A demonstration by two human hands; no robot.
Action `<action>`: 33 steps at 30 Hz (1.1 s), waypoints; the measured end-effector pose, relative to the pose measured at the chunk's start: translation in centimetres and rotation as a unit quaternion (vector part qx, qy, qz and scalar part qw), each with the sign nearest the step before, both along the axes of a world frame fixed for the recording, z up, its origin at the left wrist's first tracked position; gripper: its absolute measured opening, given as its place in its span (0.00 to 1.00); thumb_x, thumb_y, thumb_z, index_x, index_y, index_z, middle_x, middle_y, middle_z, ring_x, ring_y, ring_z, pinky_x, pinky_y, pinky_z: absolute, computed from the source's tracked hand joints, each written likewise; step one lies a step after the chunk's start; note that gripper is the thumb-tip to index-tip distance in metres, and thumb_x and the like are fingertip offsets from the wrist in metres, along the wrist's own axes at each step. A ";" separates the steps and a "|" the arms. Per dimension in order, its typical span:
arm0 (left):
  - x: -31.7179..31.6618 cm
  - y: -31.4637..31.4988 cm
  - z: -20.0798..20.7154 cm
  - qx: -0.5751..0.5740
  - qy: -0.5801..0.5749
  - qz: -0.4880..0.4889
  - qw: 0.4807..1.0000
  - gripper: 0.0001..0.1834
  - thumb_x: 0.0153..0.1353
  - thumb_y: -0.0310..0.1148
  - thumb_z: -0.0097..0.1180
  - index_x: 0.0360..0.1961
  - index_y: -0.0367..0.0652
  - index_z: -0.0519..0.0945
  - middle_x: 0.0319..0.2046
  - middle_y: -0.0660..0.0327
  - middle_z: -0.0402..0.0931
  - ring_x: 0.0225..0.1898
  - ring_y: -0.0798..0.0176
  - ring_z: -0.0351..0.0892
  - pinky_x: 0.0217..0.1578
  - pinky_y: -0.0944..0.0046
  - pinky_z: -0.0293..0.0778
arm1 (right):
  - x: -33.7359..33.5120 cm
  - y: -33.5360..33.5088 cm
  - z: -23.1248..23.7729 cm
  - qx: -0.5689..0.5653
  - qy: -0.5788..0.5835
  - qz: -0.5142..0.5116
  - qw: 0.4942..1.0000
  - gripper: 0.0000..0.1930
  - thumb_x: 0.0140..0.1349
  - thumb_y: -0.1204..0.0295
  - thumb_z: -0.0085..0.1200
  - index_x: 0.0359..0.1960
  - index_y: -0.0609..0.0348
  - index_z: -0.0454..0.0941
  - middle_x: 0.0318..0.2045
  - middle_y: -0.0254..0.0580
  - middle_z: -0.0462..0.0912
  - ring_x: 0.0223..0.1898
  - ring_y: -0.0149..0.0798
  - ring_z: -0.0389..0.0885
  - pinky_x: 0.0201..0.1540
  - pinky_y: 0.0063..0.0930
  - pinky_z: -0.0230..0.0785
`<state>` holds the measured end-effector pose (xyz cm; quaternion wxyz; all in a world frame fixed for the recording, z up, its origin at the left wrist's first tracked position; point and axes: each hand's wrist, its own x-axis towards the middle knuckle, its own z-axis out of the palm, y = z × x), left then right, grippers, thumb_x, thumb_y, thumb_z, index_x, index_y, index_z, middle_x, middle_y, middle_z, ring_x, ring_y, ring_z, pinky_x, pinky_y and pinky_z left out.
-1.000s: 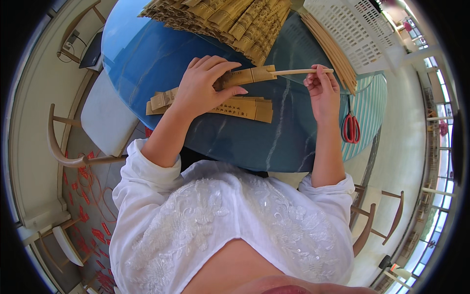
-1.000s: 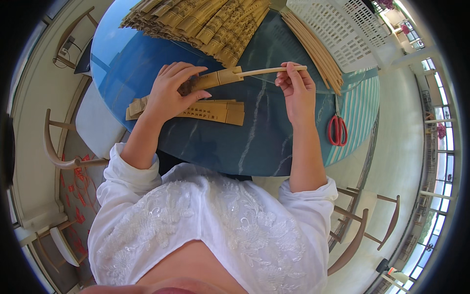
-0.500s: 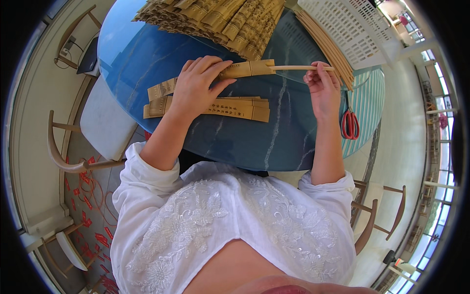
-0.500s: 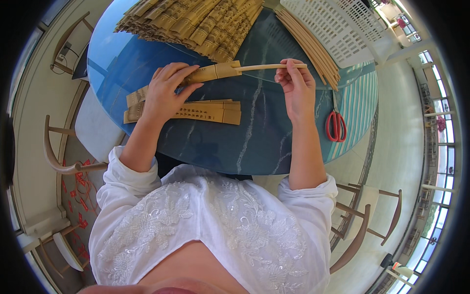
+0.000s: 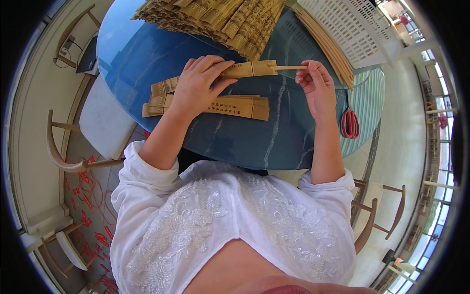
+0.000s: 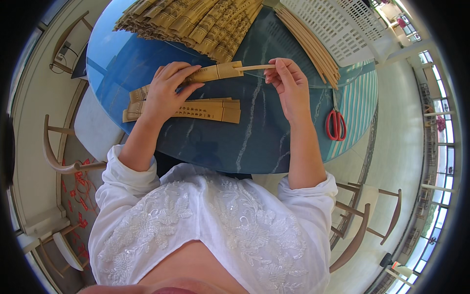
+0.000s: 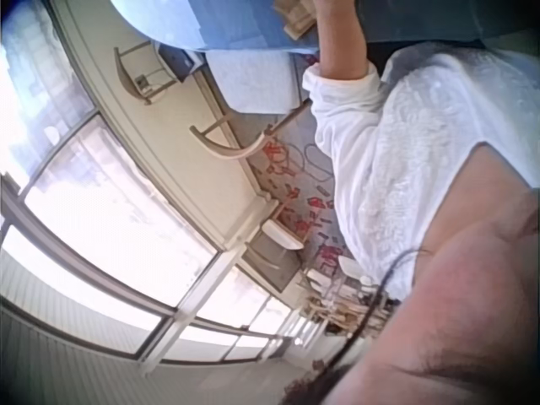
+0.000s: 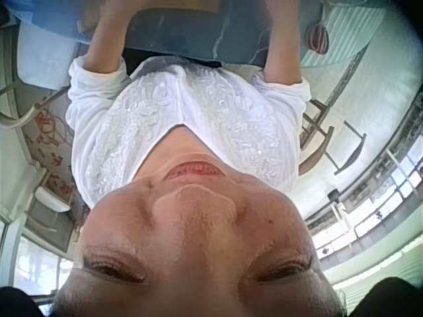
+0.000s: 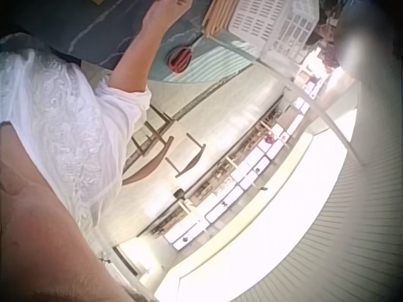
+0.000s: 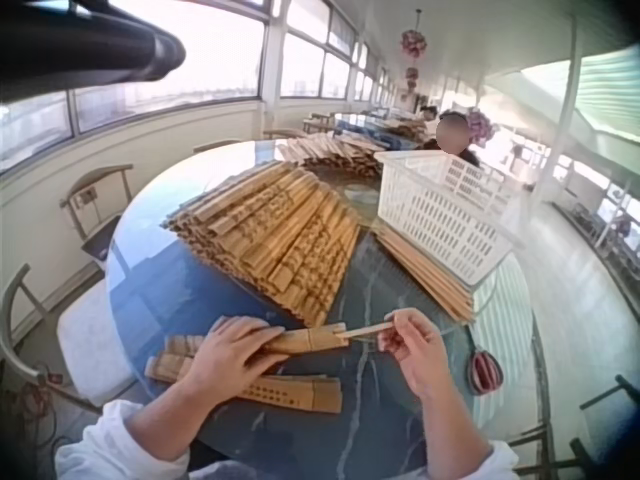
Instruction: The person assembles bamboo strips by inserting thin sticks into slots on rectangular bamboo pieces. They repeatedly pick up a bamboo piece, insert a stick, and place the assembled unit on a growing stack on the table.
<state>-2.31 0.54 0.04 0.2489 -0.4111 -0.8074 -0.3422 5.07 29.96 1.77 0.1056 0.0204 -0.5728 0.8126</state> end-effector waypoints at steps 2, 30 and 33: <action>0.1 0.0 0.1 0.000 0.002 0.001 1.000 0.22 0.52 0.34 0.73 0.50 0.44 0.85 0.44 0.60 0.79 0.44 0.56 0.79 0.47 0.58 0.73 | -0.1 0.1 -0.1 0.018 -0.015 -0.023 0.999 0.08 0.71 0.69 0.56 0.44 0.62 0.81 0.33 0.37 0.83 0.35 0.28 0.80 0.43 0.23 0.74; -0.1 0.3 -0.1 0.000 0.034 -0.051 0.998 0.19 0.54 0.33 0.70 0.48 0.43 0.84 0.41 0.63 0.77 0.42 0.59 0.78 0.46 0.60 0.69 | 0.5 -2.0 0.3 0.060 -0.191 0.160 0.967 0.12 0.70 0.66 0.58 0.45 0.65 0.82 0.34 0.46 0.87 0.31 0.30 0.83 0.38 0.23 0.79; -0.2 0.3 -0.2 0.004 0.034 -0.058 0.998 0.19 0.54 0.32 0.70 0.48 0.43 0.84 0.41 0.63 0.77 0.42 0.59 0.77 0.46 0.59 0.69 | 0.6 -2.0 0.3 0.077 -0.189 0.155 0.967 0.14 0.69 0.67 0.60 0.45 0.68 0.82 0.35 0.47 0.87 0.32 0.30 0.84 0.42 0.23 0.80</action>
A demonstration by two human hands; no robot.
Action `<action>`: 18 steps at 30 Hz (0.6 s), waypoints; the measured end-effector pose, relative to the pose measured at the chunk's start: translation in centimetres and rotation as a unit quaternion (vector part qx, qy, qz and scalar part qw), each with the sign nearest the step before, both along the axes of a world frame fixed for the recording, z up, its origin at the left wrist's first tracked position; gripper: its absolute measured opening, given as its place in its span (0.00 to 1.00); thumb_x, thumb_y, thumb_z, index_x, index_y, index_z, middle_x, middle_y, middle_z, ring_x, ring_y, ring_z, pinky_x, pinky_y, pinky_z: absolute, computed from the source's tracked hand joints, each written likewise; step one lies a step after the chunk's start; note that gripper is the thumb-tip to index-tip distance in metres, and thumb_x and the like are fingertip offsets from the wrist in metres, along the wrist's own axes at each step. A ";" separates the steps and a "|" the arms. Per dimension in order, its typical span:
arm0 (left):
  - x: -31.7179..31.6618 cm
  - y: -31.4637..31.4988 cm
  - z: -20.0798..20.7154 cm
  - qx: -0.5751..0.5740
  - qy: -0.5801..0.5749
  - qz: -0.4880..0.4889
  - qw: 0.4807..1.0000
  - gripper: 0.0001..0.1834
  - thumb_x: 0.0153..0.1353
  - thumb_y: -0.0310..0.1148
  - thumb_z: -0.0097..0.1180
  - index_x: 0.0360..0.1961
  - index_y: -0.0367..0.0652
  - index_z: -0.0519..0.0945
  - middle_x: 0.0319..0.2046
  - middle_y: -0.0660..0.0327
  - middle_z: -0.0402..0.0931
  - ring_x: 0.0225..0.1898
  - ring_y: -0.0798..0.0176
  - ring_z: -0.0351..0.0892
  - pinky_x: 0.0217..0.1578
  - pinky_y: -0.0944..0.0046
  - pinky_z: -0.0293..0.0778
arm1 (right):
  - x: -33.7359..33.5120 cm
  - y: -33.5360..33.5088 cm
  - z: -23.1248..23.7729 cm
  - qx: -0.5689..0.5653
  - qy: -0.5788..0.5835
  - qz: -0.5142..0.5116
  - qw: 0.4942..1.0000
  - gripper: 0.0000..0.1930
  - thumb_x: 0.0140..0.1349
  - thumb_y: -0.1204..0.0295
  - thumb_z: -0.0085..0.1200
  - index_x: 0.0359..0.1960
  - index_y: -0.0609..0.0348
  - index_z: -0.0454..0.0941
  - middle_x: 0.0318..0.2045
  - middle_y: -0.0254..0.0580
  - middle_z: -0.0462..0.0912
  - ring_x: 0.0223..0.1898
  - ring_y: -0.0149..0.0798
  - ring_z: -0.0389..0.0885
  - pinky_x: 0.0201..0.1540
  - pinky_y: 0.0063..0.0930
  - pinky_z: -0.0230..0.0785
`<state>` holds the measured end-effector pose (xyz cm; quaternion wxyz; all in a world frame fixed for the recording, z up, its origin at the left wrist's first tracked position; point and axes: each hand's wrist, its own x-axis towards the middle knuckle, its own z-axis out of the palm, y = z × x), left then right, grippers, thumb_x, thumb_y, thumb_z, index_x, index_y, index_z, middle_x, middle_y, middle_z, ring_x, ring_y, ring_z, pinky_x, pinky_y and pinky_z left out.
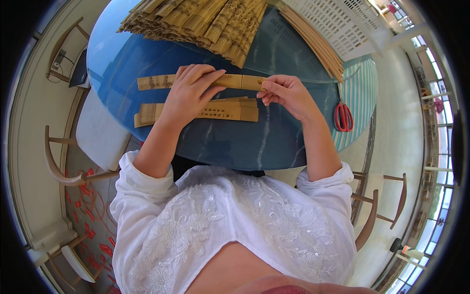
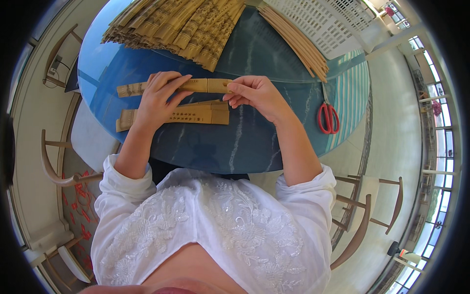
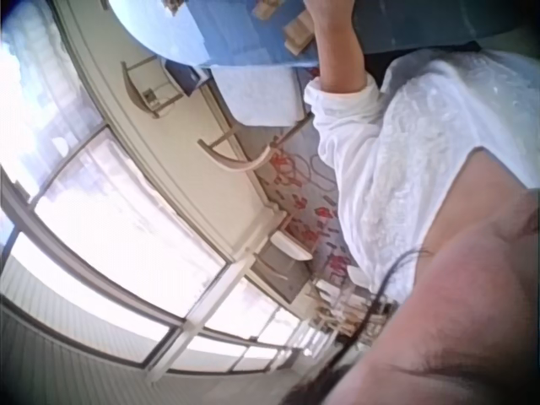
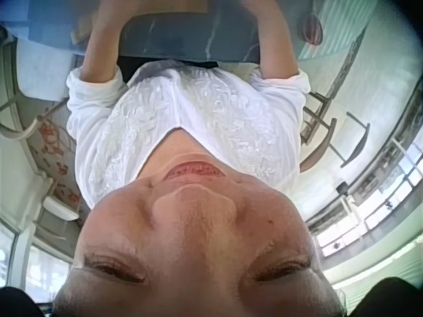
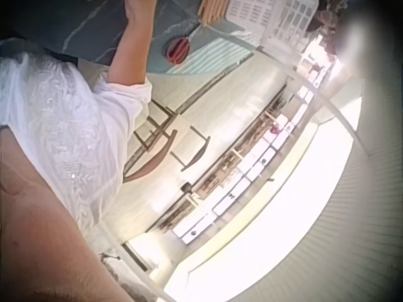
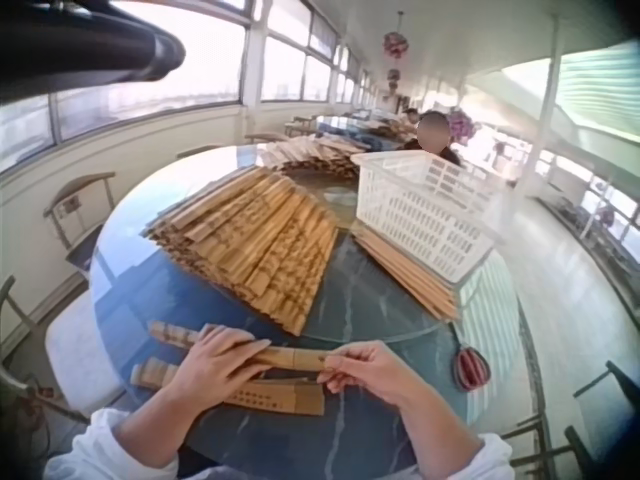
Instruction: The person assembles bamboo strips by inserting thin sticks into slots on rectangular bamboo pieces. They repeatedly pick up a bamboo piece, insert a stick, and place the assembled unit on a growing stack on the table.
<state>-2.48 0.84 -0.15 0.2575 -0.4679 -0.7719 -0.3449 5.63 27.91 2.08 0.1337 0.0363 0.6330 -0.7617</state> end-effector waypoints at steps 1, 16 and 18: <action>-0.1 0.1 0.0 0.001 0.004 -0.002 1.000 0.20 0.54 0.32 0.70 0.48 0.43 0.84 0.40 0.63 0.76 0.42 0.58 0.77 0.46 0.59 0.69 | 0.0 0.0 0.0 0.001 0.005 0.001 1.000 0.13 0.68 0.67 0.60 0.45 0.68 0.82 0.35 0.47 0.87 0.32 0.30 0.84 0.41 0.23 0.80; 0.5 0.3 0.4 -0.035 -0.012 0.028 0.999 0.20 0.54 0.32 0.70 0.49 0.41 0.84 0.42 0.62 0.76 0.44 0.57 0.77 0.46 0.57 0.70 | -0.1 -0.5 0.1 0.090 0.079 -0.023 0.993 0.10 0.68 0.72 0.59 0.44 0.66 0.84 0.33 0.42 0.87 0.29 0.28 0.82 0.36 0.21 0.76; 0.5 0.5 0.3 -0.038 -0.012 0.034 0.999 0.20 0.54 0.32 0.70 0.49 0.41 0.84 0.42 0.62 0.77 0.44 0.57 0.77 0.47 0.57 0.70 | -0.2 0.0 0.0 0.073 0.104 -0.045 0.991 0.10 0.68 0.70 0.60 0.44 0.65 0.84 0.34 0.40 0.88 0.31 0.27 0.83 0.36 0.21 0.77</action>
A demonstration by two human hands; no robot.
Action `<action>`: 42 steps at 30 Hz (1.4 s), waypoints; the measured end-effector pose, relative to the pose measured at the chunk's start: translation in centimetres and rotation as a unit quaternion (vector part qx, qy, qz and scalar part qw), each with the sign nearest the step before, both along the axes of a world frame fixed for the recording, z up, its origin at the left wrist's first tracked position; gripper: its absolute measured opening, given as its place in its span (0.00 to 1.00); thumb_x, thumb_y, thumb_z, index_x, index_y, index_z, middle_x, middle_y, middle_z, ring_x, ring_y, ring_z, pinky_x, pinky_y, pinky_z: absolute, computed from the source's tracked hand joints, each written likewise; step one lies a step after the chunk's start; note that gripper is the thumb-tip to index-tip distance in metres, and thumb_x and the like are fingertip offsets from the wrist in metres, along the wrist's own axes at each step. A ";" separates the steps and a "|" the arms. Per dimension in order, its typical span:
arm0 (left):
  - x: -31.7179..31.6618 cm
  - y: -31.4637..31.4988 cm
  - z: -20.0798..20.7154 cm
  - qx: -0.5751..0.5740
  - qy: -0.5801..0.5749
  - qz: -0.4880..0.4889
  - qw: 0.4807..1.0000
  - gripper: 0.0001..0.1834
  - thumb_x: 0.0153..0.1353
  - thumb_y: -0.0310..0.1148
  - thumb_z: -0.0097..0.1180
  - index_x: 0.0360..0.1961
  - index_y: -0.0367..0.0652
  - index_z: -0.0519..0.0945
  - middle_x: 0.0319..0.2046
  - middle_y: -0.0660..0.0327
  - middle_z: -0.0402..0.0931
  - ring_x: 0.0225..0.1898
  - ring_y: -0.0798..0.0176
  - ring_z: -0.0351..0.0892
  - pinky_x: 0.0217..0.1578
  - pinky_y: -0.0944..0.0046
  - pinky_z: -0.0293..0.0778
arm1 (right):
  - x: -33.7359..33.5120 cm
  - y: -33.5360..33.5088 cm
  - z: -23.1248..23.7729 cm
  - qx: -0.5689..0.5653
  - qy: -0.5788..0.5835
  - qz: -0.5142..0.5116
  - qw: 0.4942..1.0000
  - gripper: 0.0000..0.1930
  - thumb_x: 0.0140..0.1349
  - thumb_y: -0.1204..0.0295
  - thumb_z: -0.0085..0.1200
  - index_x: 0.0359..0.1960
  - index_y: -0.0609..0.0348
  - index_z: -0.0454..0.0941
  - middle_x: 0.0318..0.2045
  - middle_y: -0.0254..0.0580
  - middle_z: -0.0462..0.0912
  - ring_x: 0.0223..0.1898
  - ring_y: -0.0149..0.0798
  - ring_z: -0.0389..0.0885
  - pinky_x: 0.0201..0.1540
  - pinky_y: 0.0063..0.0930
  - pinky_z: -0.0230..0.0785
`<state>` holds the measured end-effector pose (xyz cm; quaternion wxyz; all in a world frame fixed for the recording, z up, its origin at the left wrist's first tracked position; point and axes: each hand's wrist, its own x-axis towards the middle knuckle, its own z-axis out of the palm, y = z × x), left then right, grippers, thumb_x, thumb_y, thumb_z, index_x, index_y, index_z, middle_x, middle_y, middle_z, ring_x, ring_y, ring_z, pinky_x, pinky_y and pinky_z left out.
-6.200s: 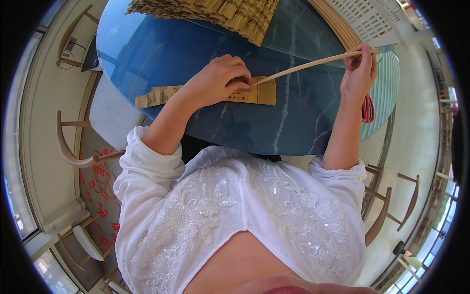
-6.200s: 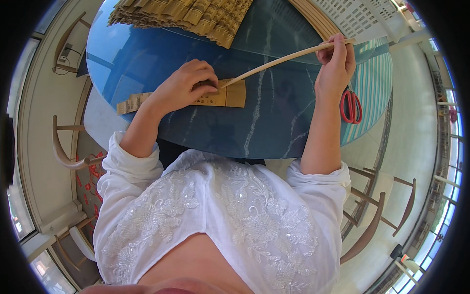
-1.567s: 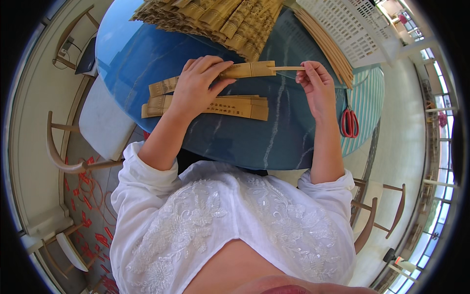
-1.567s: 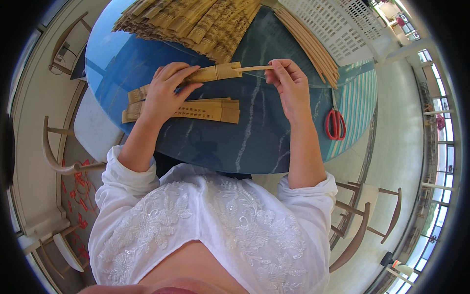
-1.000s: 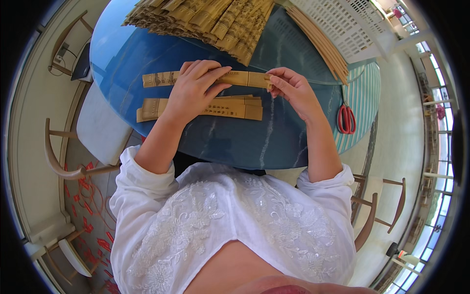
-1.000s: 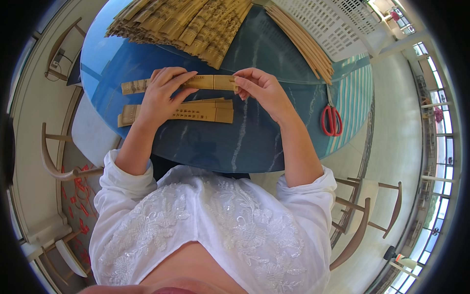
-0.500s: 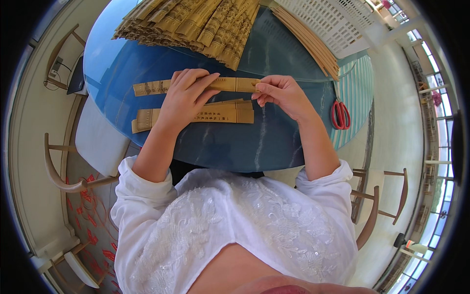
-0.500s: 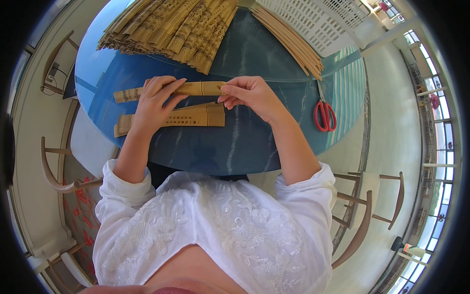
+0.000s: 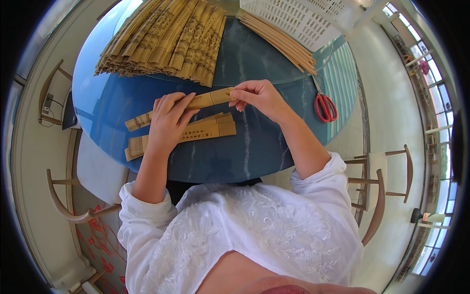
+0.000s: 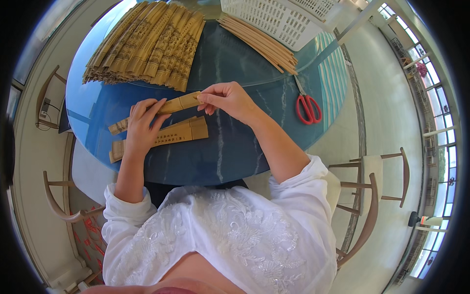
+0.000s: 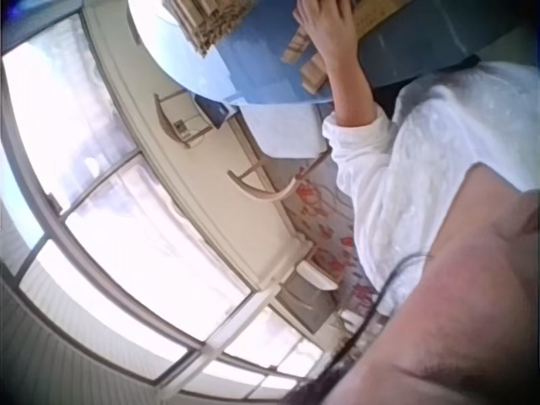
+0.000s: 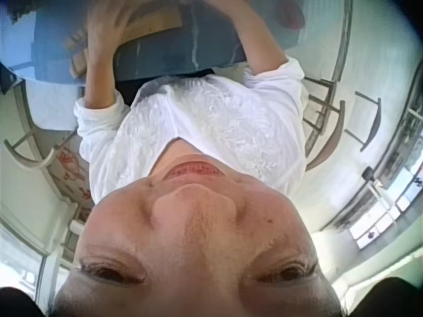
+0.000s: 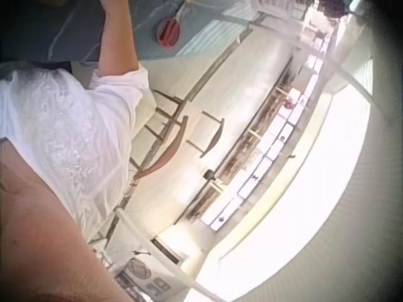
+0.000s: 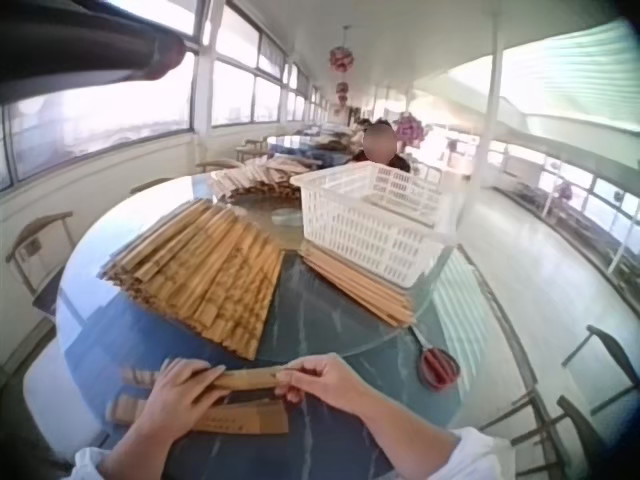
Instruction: The person assembles bamboo strips by inserting thin sticks into slots on rectangular bamboo pieces. They repeatedly pick up a bamboo piece, insert a stick, and place the assembled unit on a growing stack on the table.
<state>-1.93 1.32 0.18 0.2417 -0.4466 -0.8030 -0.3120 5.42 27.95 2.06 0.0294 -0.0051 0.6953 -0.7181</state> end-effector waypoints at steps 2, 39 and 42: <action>0.1 0.0 0.0 -0.001 0.003 0.007 1.000 0.20 0.54 0.32 0.70 0.49 0.41 0.84 0.42 0.62 0.77 0.44 0.57 0.77 0.47 0.57 0.70 | -0.4 0.8 -0.4 0.073 0.076 -0.085 0.991 0.10 0.67 0.70 0.61 0.44 0.63 0.85 0.34 0.39 0.88 0.31 0.29 0.83 0.36 0.22 0.77; -0.4 -0.8 -0.2 0.016 -0.032 0.012 0.999 0.20 0.55 0.32 0.70 0.50 0.42 0.84 0.43 0.59 0.77 0.45 0.54 0.77 0.47 0.56 0.71 | -1.2 8.8 0.2 0.332 0.139 -0.489 0.795 0.06 0.65 0.67 0.62 0.37 0.55 0.84 0.34 0.36 0.87 0.38 0.33 0.83 0.46 0.27 0.71; -0.5 -0.8 -0.3 0.015 -0.039 0.015 0.999 0.21 0.55 0.32 0.70 0.51 0.42 0.84 0.43 0.59 0.77 0.45 0.54 0.77 0.47 0.56 0.71 | -1.1 8.7 0.9 0.127 0.182 -0.473 0.853 0.07 0.68 0.72 0.60 0.42 0.64 0.82 0.34 0.37 0.86 0.36 0.24 0.82 0.41 0.16 0.72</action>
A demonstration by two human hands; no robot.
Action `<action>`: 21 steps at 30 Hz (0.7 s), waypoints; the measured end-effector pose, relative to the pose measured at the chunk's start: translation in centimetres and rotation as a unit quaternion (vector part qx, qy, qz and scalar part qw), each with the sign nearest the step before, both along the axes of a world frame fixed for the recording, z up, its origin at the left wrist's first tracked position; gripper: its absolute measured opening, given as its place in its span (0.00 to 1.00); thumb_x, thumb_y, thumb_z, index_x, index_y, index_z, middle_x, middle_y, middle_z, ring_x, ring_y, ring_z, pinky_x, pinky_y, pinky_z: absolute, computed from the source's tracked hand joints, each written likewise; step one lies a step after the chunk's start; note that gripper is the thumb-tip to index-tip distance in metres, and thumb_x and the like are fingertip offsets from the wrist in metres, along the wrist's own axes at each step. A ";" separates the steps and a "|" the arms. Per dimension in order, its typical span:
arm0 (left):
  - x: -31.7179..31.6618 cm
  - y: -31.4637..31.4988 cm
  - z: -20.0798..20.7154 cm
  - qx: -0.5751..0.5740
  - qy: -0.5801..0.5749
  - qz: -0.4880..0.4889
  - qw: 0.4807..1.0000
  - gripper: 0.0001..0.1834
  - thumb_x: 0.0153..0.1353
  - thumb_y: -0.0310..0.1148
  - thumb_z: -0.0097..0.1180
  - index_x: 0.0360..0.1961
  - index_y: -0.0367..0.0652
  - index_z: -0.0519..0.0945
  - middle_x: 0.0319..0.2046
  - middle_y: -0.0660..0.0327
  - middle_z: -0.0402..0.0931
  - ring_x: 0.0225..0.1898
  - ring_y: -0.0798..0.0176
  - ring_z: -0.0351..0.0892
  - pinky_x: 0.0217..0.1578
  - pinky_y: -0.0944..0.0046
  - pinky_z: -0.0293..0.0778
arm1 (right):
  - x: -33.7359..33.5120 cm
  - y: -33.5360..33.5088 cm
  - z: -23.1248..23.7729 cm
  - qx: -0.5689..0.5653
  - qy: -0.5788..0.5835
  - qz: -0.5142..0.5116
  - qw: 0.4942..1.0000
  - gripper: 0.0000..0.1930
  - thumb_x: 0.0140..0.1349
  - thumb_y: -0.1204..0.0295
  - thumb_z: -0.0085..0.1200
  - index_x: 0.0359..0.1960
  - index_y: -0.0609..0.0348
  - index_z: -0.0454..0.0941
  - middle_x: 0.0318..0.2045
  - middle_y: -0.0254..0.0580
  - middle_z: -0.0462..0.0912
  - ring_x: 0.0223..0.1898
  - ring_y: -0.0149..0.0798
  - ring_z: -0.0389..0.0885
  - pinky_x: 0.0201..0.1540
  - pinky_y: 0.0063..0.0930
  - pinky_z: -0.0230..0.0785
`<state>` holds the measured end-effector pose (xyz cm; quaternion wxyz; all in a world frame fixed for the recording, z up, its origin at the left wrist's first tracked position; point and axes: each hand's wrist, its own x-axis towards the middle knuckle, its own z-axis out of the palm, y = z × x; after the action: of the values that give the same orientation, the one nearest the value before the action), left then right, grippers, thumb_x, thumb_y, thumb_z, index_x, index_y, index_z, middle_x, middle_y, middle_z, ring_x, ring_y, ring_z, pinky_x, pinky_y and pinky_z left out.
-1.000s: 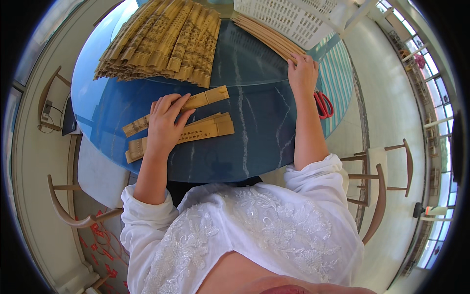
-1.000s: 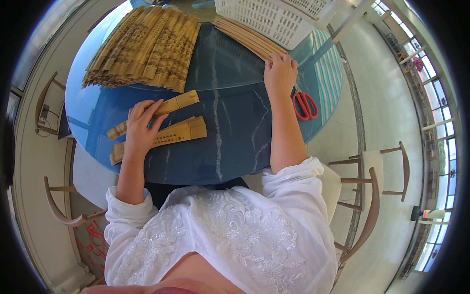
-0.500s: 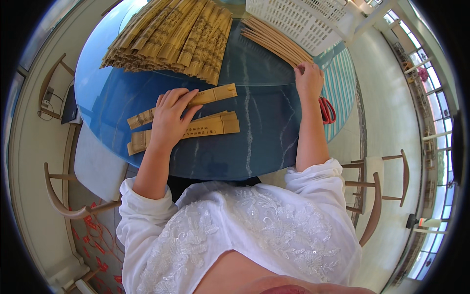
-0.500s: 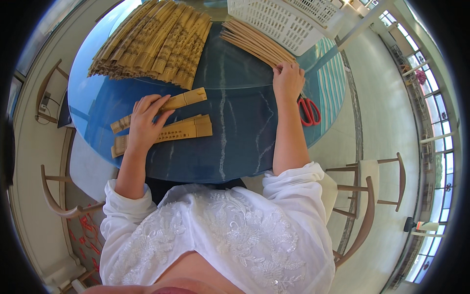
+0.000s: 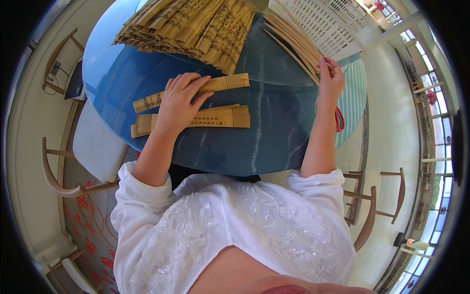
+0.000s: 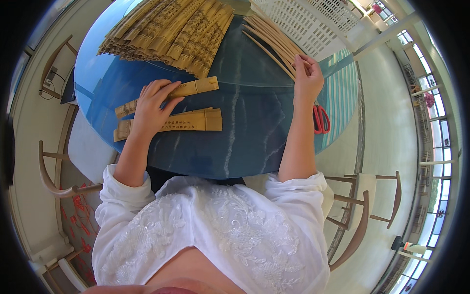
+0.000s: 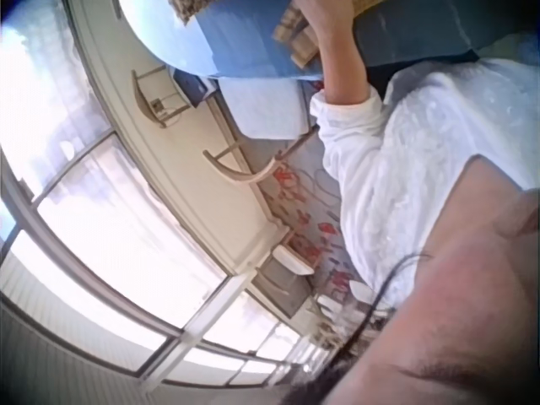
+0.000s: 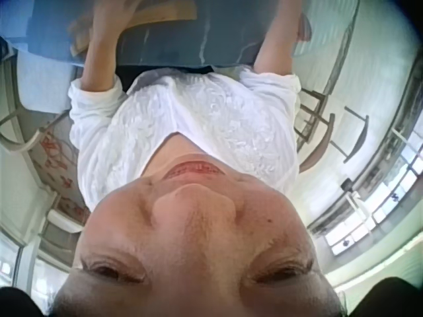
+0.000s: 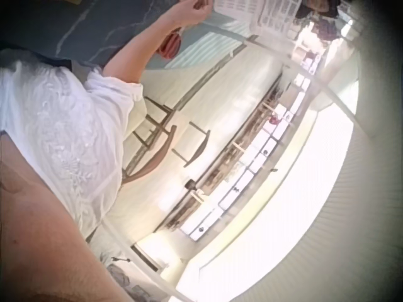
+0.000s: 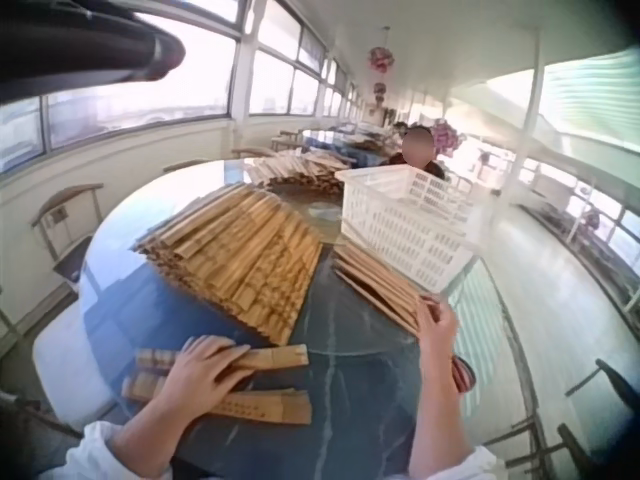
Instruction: The person assembles bamboo strips by inserting thin sticks into slots on rectangular bamboo pieces. They repeatedly pick up a bamboo piece, insert a stick, and place the assembled unit on a growing stack on the table.
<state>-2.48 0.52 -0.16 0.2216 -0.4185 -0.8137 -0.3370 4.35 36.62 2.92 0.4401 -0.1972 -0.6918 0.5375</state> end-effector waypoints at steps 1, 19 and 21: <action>0.0 0.0 0.0 0.000 -0.002 0.002 1.000 0.21 0.55 0.32 0.70 0.51 0.42 0.84 0.43 0.59 0.77 0.45 0.54 0.77 0.47 0.56 0.71 | 0.2 -0.1 0.3 -0.047 0.036 0.029 0.998 0.08 0.68 0.72 0.60 0.43 0.64 0.81 0.34 0.37 0.86 0.36 0.25 0.82 0.42 0.17 0.73; 0.0 -0.1 0.0 0.003 -0.027 0.002 1.000 0.21 0.54 0.32 0.71 0.51 0.42 0.84 0.44 0.58 0.77 0.47 0.52 0.77 0.50 0.56 0.73 | 1.4 -0.7 1.5 -0.128 0.289 0.070 0.946 0.09 0.74 0.65 0.50 0.38 0.58 0.73 0.23 0.34 0.74 0.26 0.29 0.67 0.34 0.24 0.64; 0.1 -0.1 0.0 0.006 -0.026 0.001 1.000 0.22 0.54 0.32 0.71 0.51 0.42 0.85 0.44 0.58 0.77 0.47 0.52 0.77 0.50 0.56 0.73 | 1.4 -0.7 1.5 -0.123 0.283 0.061 0.949 0.09 0.74 0.65 0.50 0.38 0.58 0.73 0.23 0.34 0.74 0.26 0.28 0.68 0.34 0.23 0.65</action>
<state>-2.40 0.41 -0.17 0.2033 -0.4077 -0.8174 -0.3527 5.77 35.88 4.46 0.5567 -0.0468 -0.4783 0.6776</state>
